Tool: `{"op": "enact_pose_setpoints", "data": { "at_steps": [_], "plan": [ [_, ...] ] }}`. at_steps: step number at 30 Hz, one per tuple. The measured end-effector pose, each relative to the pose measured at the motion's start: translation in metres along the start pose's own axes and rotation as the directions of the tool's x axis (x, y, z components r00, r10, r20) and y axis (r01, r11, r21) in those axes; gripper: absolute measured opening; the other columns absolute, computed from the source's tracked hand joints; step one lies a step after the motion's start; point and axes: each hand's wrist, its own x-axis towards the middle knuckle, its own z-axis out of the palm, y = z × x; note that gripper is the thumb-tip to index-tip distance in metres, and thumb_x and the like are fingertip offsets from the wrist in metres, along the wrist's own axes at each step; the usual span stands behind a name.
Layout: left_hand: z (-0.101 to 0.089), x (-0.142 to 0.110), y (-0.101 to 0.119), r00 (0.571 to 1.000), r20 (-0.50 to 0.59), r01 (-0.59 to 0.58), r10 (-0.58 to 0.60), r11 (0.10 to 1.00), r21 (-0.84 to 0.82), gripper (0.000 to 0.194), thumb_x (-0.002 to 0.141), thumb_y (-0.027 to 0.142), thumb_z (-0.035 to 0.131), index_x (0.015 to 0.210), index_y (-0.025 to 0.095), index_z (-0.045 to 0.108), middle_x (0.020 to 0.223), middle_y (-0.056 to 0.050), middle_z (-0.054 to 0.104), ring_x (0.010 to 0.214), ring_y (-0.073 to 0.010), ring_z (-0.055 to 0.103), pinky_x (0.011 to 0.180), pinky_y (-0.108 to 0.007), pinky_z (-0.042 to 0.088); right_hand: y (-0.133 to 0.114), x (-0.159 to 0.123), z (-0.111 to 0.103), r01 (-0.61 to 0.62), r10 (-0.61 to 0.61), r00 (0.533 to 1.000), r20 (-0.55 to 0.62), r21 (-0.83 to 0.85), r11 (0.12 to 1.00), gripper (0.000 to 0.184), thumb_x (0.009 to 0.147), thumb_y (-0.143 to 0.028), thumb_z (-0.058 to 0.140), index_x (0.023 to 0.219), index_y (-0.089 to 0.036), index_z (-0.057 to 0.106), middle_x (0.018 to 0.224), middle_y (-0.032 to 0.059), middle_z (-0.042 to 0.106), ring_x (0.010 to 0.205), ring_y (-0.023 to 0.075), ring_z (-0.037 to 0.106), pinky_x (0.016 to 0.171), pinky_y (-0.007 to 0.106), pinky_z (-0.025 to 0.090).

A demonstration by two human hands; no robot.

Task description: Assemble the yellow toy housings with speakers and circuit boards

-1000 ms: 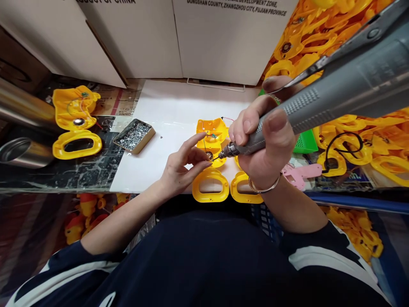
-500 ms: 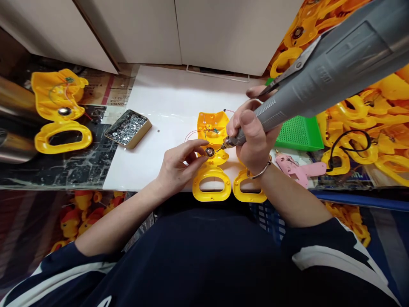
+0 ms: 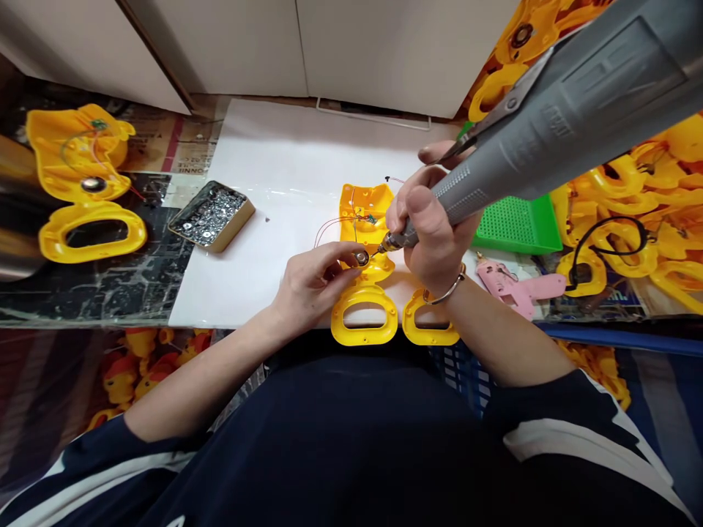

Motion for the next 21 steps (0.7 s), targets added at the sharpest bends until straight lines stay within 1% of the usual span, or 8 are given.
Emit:
{"op": "enact_pose_setpoints", "data": {
  "at_steps": [2,4,6,9,12,15,18,21],
  "plan": [
    [0.000,0.000,0.000,1.000,0.003,0.009,-0.009,1.000,0.005,0.023,0.087,0.016,0.063,0.110,0.016,0.067,0.091,-0.006,0.074,0.066,-0.0089,0.065,0.060,-0.019,0.053,0.000,0.000,0.001,0.017,-0.017,1.000,0.001,0.031,0.999,0.032,0.077,-0.054,0.069,0.102,-0.038,0.056,0.065,-0.0068,0.052,0.046,0.0117,0.044,0.047,0.029,0.041],
    [-0.001,0.000,0.000,1.000,0.009,0.022,-0.022,1.000,0.008,0.023,0.087,0.017,0.063,0.109,0.015,0.067,0.092,-0.007,0.074,0.066,-0.0094,0.065,0.061,-0.020,0.054,-0.001,0.000,0.001,0.066,-0.066,0.998,-0.001,0.072,0.995,0.023,0.078,-0.047,0.070,0.097,-0.039,0.059,0.064,-0.0071,0.052,0.046,0.0107,0.044,0.047,0.029,0.040],
    [0.000,0.000,0.000,1.000,0.012,0.027,-0.027,1.000,0.007,0.023,0.087,0.018,0.063,0.109,0.015,0.067,0.093,-0.007,0.075,0.068,-0.0102,0.066,0.062,-0.021,0.054,-0.002,0.000,0.002,0.089,-0.090,0.996,0.008,0.102,0.991,0.019,0.079,-0.043,0.070,0.096,-0.039,0.060,0.063,-0.0075,0.053,0.046,0.0105,0.043,0.047,0.028,0.040],
    [0.001,0.000,0.000,1.000,0.003,0.019,-0.019,1.000,0.000,0.022,0.087,0.018,0.064,0.109,0.016,0.067,0.091,-0.006,0.075,0.071,-0.0109,0.067,0.063,-0.021,0.055,-0.005,0.000,0.001,0.023,-0.025,0.999,0.030,0.071,0.997,0.025,0.078,-0.047,0.070,0.099,-0.037,0.059,0.063,-0.0068,0.053,0.046,0.0117,0.044,0.046,0.029,0.042],
    [0.001,0.001,-0.001,1.000,-0.012,0.006,-0.006,1.000,0.006,0.021,0.086,0.017,0.065,0.107,0.016,0.068,0.087,-0.005,0.074,0.068,-0.0099,0.065,0.062,-0.020,0.053,-0.007,-0.002,-0.001,-0.037,0.036,0.998,0.041,0.017,0.999,0.032,0.076,-0.055,0.070,0.098,-0.034,0.058,0.066,-0.0052,0.055,0.048,0.0127,0.047,0.046,0.029,0.044],
    [0.001,0.001,-0.001,1.000,-0.014,0.002,-0.001,1.000,0.013,0.021,0.085,0.015,0.065,0.106,0.016,0.068,0.086,-0.004,0.073,0.065,-0.0088,0.063,0.059,-0.019,0.051,-0.005,-0.002,-0.004,-0.071,0.072,0.997,0.042,-0.024,0.997,0.036,0.075,-0.061,0.067,0.096,-0.034,0.057,0.067,-0.0044,0.056,0.050,0.0139,0.049,0.048,0.031,0.046],
    [0.000,0.001,-0.001,1.000,-0.005,0.006,-0.006,1.000,0.019,0.022,0.085,0.015,0.065,0.106,0.016,0.067,0.086,-0.004,0.073,0.065,-0.0090,0.063,0.060,-0.020,0.051,0.000,-0.003,-0.004,-0.129,0.131,0.991,0.036,-0.055,0.990,0.044,0.073,-0.067,0.066,0.101,-0.035,0.056,0.066,-0.0043,0.055,0.051,0.0152,0.050,0.050,0.032,0.047],
    [0.000,0.000,-0.002,1.000,0.004,0.007,-0.007,1.000,0.030,0.021,0.085,0.016,0.065,0.106,0.015,0.067,0.087,-0.006,0.073,0.067,-0.0098,0.064,0.060,-0.020,0.052,0.005,-0.005,-0.002,-0.096,0.096,0.995,0.017,0.009,0.995,0.046,0.070,-0.065,0.068,0.102,-0.036,0.053,0.064,-0.0061,0.054,0.048,0.0134,0.047,0.047,0.030,0.045]
  ]
}}
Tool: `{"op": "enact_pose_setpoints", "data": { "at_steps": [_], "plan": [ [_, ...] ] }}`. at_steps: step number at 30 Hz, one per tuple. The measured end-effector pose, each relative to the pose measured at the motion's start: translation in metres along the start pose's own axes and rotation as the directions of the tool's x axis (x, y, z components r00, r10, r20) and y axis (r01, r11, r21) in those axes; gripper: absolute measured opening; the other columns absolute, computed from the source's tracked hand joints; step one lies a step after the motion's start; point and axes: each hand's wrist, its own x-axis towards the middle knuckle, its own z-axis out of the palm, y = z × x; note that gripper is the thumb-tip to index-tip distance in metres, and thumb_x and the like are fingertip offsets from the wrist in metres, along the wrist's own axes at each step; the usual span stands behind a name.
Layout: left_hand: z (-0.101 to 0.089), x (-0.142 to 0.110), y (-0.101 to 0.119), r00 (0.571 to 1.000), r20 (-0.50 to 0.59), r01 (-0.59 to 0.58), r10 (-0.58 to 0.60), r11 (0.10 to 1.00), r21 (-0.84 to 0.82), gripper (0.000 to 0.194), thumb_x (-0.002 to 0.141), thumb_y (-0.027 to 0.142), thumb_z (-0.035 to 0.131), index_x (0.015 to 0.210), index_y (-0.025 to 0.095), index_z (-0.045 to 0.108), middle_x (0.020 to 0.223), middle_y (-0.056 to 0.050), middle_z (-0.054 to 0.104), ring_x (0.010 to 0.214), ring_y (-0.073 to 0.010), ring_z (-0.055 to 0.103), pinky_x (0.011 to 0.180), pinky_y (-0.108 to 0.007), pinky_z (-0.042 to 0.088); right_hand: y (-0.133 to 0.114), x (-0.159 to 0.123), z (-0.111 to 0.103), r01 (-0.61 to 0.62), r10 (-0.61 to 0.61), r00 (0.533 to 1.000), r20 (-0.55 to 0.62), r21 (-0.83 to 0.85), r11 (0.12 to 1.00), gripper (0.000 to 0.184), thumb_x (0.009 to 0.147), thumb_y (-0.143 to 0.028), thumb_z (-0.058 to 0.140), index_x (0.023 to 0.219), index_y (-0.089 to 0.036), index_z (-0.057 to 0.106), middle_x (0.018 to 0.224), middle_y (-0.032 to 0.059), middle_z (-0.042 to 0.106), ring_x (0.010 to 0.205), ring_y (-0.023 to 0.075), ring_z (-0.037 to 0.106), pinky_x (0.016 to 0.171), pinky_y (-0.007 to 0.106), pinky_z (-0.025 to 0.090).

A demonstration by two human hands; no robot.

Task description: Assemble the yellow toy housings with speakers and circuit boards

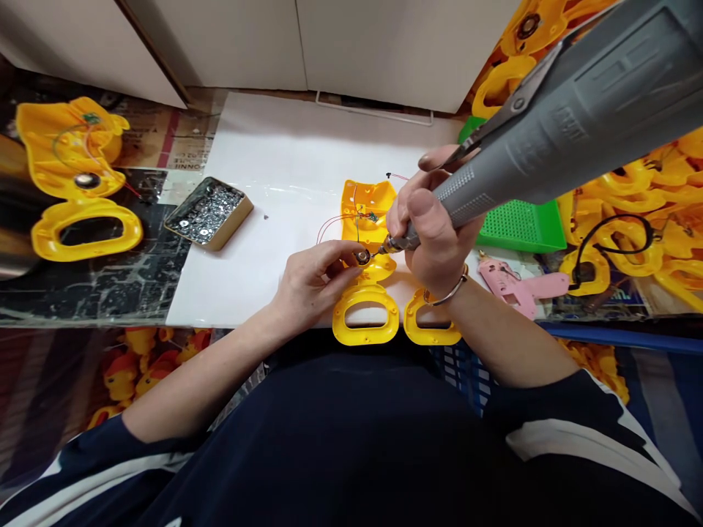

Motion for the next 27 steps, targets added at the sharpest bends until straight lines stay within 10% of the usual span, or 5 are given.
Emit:
{"op": "enact_pose_setpoints", "data": {
  "at_steps": [19,27],
  "plan": [
    [-0.001,0.006,0.003,0.999,-0.036,-0.010,0.010,1.000,0.009,0.022,0.082,0.013,0.067,0.104,0.015,0.070,0.077,-0.002,0.070,0.056,-0.0063,0.056,0.054,-0.018,0.048,-0.038,0.004,0.002,0.135,-0.127,0.986,-0.104,0.069,0.988,0.036,0.079,-0.057,0.067,0.103,-0.034,0.054,0.070,-0.0055,0.043,0.048,0.0107,0.044,0.046,0.028,0.036],
    [0.001,0.018,0.024,0.955,0.127,0.295,-0.267,0.882,-0.367,0.020,0.080,0.027,0.076,0.094,0.015,0.074,0.073,-0.002,0.071,0.049,-0.0068,0.055,0.042,-0.018,0.046,-0.064,0.008,0.011,0.166,-0.161,0.975,-0.152,0.020,0.986,0.047,0.075,-0.074,0.060,0.093,-0.033,0.049,0.062,-0.0053,0.032,0.042,0.0125,0.035,0.042,0.031,0.033]
  ]
}}
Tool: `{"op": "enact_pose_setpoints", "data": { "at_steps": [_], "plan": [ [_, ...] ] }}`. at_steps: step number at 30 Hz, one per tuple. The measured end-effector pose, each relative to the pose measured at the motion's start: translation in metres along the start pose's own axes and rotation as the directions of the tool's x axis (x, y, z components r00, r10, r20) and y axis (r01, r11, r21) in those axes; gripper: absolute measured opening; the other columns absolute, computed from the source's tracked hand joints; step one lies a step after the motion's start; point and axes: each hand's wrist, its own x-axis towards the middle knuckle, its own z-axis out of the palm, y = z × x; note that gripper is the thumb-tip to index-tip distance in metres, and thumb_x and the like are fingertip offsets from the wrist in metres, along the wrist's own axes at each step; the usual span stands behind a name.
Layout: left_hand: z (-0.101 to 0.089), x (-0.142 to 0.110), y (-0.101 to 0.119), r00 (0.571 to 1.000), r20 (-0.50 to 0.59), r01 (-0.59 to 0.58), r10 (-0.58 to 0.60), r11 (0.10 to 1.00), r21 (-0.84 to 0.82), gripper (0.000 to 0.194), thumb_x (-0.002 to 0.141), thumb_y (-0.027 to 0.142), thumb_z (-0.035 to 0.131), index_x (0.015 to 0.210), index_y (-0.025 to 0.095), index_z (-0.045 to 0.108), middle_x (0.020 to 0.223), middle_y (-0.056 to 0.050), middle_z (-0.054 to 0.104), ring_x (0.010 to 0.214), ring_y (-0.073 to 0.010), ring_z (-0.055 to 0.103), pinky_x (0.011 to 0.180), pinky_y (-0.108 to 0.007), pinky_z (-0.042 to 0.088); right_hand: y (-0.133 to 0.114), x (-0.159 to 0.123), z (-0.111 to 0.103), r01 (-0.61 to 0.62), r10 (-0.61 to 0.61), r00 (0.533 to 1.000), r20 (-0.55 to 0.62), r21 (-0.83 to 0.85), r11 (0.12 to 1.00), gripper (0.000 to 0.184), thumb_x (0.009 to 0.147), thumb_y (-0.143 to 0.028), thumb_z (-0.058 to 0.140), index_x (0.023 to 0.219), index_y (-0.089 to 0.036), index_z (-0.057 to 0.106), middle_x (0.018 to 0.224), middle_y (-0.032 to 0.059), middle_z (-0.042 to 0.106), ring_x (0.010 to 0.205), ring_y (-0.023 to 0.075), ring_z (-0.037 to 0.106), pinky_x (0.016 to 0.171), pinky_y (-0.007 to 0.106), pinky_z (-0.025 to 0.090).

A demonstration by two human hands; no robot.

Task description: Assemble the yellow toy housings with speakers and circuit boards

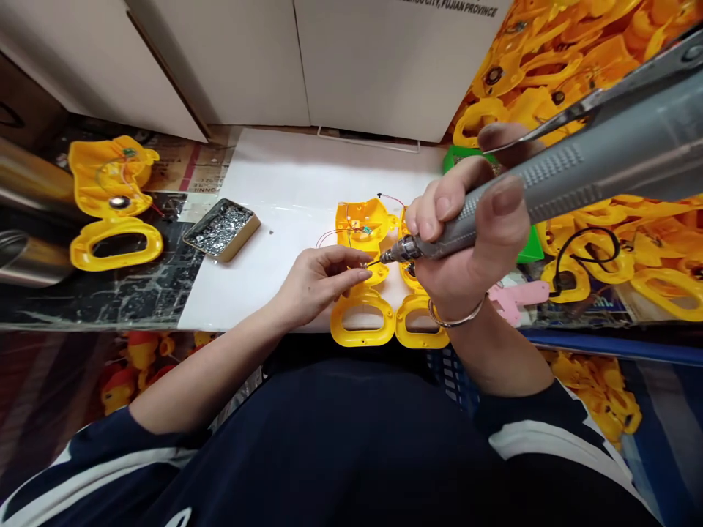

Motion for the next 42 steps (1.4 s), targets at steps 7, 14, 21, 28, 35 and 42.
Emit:
{"op": "enact_pose_setpoints", "data": {
  "at_steps": [7,14,21,28,35,42],
  "plan": [
    [0.000,-0.003,-0.001,0.992,0.003,-0.128,0.128,0.990,0.062,0.017,0.081,0.032,0.076,0.082,0.015,0.073,0.075,-0.003,0.070,0.050,-0.0071,0.057,0.045,-0.019,0.048,-0.006,-0.005,0.002,0.014,-0.017,1.000,0.025,0.095,0.995,0.037,0.078,-0.063,0.063,0.101,-0.037,0.048,0.062,-0.0064,0.032,0.040,0.0119,0.032,0.040,0.029,0.030],
    [0.002,-0.006,-0.003,0.997,-0.023,-0.076,0.076,0.997,-0.013,0.025,0.078,0.040,0.078,0.079,0.016,0.071,0.069,-0.001,0.069,0.045,-0.0066,0.055,0.038,-0.017,0.045,-0.018,-0.007,0.004,0.001,-0.011,0.999,0.049,0.196,0.981,0.024,0.080,-0.050,0.066,0.088,-0.033,0.051,0.061,-0.0063,0.032,0.041,0.0107,0.034,0.041,0.028,0.031],
    [0.004,-0.007,0.002,0.998,-0.005,0.059,-0.060,0.989,-0.137,0.026,0.074,0.038,0.083,0.079,0.015,0.071,0.059,0.001,0.067,0.042,-0.0069,0.055,0.037,-0.017,0.044,-0.013,-0.008,0.005,-0.040,0.037,0.999,0.022,0.161,0.986,0.037,0.076,-0.058,0.063,0.101,-0.034,0.048,0.063,-0.0069,0.038,0.039,0.0106,0.034,0.040,0.029,0.030],
    [0.004,-0.003,0.007,0.974,0.011,0.222,-0.225,0.949,-0.225,0.024,0.068,0.032,0.085,0.073,0.014,0.072,0.052,0.003,0.061,0.041,-0.0056,0.051,0.037,-0.015,0.040,-0.004,-0.011,0.000,-0.001,-0.027,0.992,0.120,0.229,0.973,0.033,0.081,-0.050,0.065,0.107,-0.036,0.051,0.068,-0.0065,0.044,0.043,0.0097,0.042,0.042,0.027,0.034],
    [0.007,-0.004,0.011,0.974,0.010,0.224,-0.226,0.957,-0.185,0.024,0.065,0.031,0.085,0.073,0.013,0.070,0.056,0.002,0.064,0.041,-0.0059,0.052,0.039,-0.017,0.042,0.000,-0.008,-0.003,0.001,-0.031,0.994,0.108,0.271,0.962,0.031,0.080,-0.047,0.068,0.104,-0.033,0.053,0.066,-0.0073,0.042,0.043,0.0088,0.041,0.042,0.026,0.034],
    [0.006,-0.005,0.011,0.988,0.016,0.153,-0.152,0.985,-0.077,0.018,0.072,0.029,0.080,0.078,0.014,0.071,0.060,0.001,0.065,0.045,-0.0064,0.054,0.043,-0.018,0.046,-0.002,-0.007,-0.001,0.000,-0.022,0.997,0.070,0.300,0.954,0.030,0.078,-0.046,0.072,0.098,-0.031,0.056,0.066,-0.0071,0.042,0.042,0.0084,0.039,0.041,0.026,0.030]
  ]
}}
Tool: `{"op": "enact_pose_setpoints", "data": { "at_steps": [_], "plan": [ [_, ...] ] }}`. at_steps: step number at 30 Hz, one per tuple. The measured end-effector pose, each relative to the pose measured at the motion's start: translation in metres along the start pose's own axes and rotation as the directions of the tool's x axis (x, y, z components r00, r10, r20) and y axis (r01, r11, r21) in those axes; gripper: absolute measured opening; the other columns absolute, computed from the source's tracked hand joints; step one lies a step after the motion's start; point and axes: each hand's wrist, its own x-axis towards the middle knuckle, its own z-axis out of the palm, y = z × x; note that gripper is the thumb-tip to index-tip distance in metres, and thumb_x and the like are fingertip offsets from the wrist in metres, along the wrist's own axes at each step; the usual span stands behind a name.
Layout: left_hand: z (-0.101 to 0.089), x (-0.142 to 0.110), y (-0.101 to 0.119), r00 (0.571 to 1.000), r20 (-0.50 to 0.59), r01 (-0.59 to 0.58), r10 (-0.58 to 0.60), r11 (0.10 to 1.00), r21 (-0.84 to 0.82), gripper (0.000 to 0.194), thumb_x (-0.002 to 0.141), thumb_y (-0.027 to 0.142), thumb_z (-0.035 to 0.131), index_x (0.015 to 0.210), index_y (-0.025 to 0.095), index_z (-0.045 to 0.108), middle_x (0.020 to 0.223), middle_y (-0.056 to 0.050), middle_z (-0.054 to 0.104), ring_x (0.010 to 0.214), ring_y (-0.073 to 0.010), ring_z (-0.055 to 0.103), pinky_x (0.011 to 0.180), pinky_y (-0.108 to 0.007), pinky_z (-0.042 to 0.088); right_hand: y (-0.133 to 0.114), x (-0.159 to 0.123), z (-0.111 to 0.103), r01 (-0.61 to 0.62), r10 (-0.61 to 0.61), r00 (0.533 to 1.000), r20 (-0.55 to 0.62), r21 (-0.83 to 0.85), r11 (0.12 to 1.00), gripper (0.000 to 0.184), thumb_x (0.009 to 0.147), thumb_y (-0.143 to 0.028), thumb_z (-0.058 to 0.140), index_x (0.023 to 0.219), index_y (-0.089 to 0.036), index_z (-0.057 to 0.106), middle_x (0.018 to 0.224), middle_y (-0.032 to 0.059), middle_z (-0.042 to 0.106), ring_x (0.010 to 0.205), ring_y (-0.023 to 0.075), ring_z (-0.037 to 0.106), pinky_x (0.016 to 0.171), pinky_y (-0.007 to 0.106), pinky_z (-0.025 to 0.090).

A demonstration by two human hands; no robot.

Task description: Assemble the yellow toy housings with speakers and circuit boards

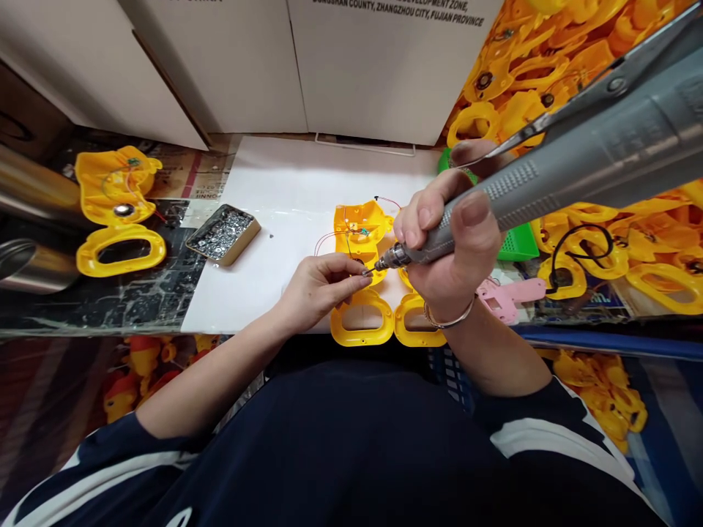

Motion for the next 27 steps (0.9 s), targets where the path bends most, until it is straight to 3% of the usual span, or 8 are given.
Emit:
{"op": "enact_pose_setpoints", "data": {
  "at_steps": [7,13,17,20,23,27],
  "plan": [
    [-0.006,-0.001,-0.011,0.991,-0.055,-0.113,0.123,0.981,0.158,0.024,0.078,0.023,0.073,0.100,0.013,0.074,0.076,-0.003,0.070,0.053,-0.0070,0.056,0.050,-0.020,0.048,0.011,0.000,-0.012,0.030,-0.029,0.999,0.032,-0.049,0.998,0.023,0.081,-0.041,0.070,0.101,-0.033,0.061,0.067,-0.0061,0.042,0.043,0.0081,0.040,0.043,0.026,0.033],
    [-0.013,-0.007,-0.020,0.959,-0.099,-0.225,0.266,0.925,0.307,0.015,0.081,0.019,0.069,0.094,0.015,0.075,0.086,-0.005,0.075,0.053,-0.0060,0.051,0.051,-0.020,0.046,0.034,0.001,-0.032,-0.016,0.013,1.000,-0.016,-0.193,0.981,0.033,0.077,-0.052,0.073,0.103,-0.036,0.060,0.065,-0.0071,0.046,0.045,0.0096,0.041,0.045,0.027,0.036],
    [-0.012,-0.009,-0.024,0.933,-0.085,-0.290,0.349,0.872,0.395,0.013,0.082,0.016,0.068,0.094,0.016,0.075,0.090,-0.005,0.077,0.056,-0.0066,0.056,0.054,-0.019,0.047,0.044,0.000,-0.037,-0.010,0.013,0.999,0.030,-0.108,0.994,0.022,0.082,-0.040,0.071,0.102,-0.034,0.063,0.065,-0.0067,0.046,0.046,0.0086,0.043,0.046,0.026,0.037],
    [-0.011,-0.010,-0.026,0.927,-0.065,-0.311,0.370,0.854,0.418,0.015,0.083,0.014,0.067,0.095,0.017,0.075,0.091,-0.005,0.077,0.063,-0.0081,0.062,0.057,-0.018,0.049,0.046,-0.002,-0.036,-0.023,0.025,0.999,0.032,-0.066,0.998,0.021,0.082,-0.036,0.070,0.102,-0.034,0.064,0.066,-0.0066,0.048,0.045,0.0084,0.044,0.044,0.025,0.037],
    [-0.011,-0.010,-0.027,0.928,-0.068,-0.307,0.367,0.855,0.417,0.016,0.083,0.013,0.067,0.097,0.017,0.075,0.092,-0.005,0.077,0.067,-0.0096,0.065,0.058,-0.019,0.050,0.046,-0.003,-0.033,-0.076,0.078,0.997,0.013,-0.130,0.989,0.025,0.080,-0.043,0.071,0.101,-0.035,0.059,0.064,-0.0075,0.050,0.046,0.0105,0.046,0.045,0.026,0.039],
    [-0.011,-0.011,-0.029,0.932,-0.074,-0.294,0.354,0.861,0.415,0.015,0.084,0.015,0.068,0.097,0.016,0.075,0.088,-0.005,0.077,0.061,-0.0082,0.061,0.054,-0.019,0.047,0.046,-0.003,-0.028,-0.069,0.071,0.997,0.005,-0.141,0.988,0.028,0.080,-0.044,0.072,0.100,-0.034,0.057,0.063,-0.0079,0.049,0.046,0.0107,0.046,0.045,0.027,0.038]
  ]
}}
